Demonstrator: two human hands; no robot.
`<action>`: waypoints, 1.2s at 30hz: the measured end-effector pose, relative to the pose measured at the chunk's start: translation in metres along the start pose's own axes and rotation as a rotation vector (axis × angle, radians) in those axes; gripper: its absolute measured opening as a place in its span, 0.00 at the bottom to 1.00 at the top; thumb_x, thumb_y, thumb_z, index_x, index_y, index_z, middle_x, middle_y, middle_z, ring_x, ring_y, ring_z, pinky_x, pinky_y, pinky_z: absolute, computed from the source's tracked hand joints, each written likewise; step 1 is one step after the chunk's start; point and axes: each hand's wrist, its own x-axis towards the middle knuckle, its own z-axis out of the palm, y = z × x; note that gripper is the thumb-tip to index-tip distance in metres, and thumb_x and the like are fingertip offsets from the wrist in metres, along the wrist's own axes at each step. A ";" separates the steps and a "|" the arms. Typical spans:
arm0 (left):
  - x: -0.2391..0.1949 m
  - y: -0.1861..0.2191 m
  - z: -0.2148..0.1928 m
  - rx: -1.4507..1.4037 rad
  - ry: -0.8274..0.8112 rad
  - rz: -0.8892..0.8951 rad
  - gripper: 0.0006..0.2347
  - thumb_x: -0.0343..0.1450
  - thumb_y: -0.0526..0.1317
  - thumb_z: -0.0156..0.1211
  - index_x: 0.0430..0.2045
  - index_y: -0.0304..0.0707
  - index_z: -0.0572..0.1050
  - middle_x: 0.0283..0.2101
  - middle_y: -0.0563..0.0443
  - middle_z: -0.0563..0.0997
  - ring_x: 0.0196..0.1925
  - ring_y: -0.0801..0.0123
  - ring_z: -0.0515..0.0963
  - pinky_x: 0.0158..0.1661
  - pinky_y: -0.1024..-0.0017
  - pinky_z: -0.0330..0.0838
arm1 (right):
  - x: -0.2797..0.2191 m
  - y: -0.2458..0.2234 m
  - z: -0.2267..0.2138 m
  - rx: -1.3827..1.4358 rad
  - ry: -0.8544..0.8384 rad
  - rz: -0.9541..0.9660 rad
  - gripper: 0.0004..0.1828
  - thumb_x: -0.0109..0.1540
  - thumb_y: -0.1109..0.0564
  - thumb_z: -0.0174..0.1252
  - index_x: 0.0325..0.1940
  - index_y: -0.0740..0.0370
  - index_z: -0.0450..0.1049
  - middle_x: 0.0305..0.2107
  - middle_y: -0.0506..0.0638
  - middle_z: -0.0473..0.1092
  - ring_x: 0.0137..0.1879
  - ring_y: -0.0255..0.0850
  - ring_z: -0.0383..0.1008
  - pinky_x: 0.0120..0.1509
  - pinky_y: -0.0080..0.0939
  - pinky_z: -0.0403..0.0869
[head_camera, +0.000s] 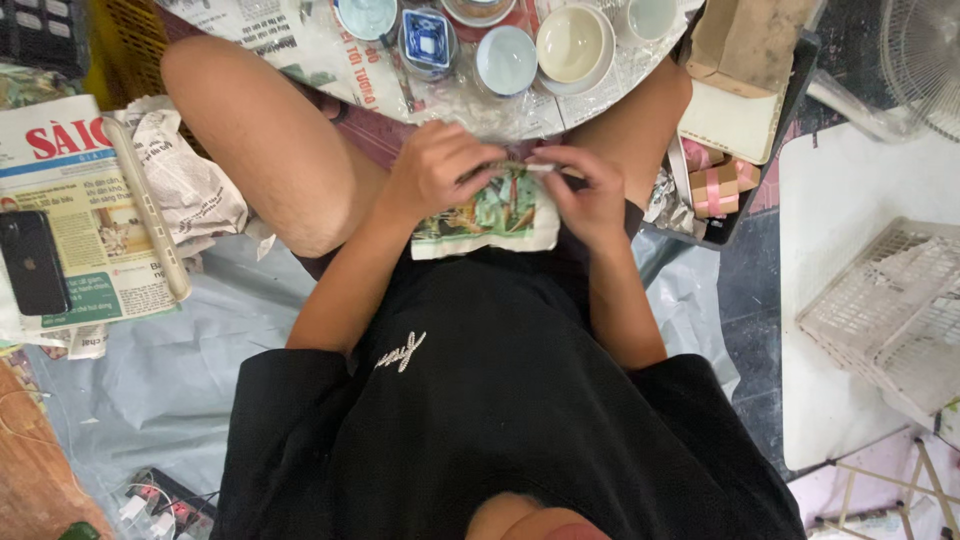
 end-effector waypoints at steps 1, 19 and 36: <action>-0.003 -0.001 0.001 -0.030 -0.060 -0.016 0.09 0.64 0.34 0.77 0.35 0.38 0.83 0.32 0.50 0.82 0.35 0.60 0.80 0.36 0.64 0.72 | 0.003 -0.006 0.004 0.060 -0.026 0.033 0.15 0.64 0.71 0.61 0.55 0.66 0.76 0.48 0.53 0.78 0.55 0.39 0.81 0.61 0.36 0.78; -0.017 -0.015 0.003 -0.374 -0.307 -0.479 0.10 0.66 0.40 0.74 0.37 0.37 0.83 0.31 0.41 0.83 0.30 0.55 0.84 0.33 0.66 0.76 | 0.012 -0.018 -0.002 -0.079 -0.189 0.081 0.13 0.67 0.63 0.61 0.55 0.69 0.74 0.43 0.53 0.76 0.48 0.40 0.77 0.52 0.39 0.75; -0.027 -0.021 0.023 -0.552 0.006 -0.629 0.10 0.69 0.40 0.72 0.35 0.30 0.82 0.26 0.52 0.81 0.24 0.81 0.72 0.27 0.76 0.67 | 0.005 0.006 0.010 0.412 0.019 0.074 0.34 0.62 0.66 0.64 0.68 0.60 0.55 0.44 0.46 0.72 0.50 0.32 0.73 0.56 0.31 0.73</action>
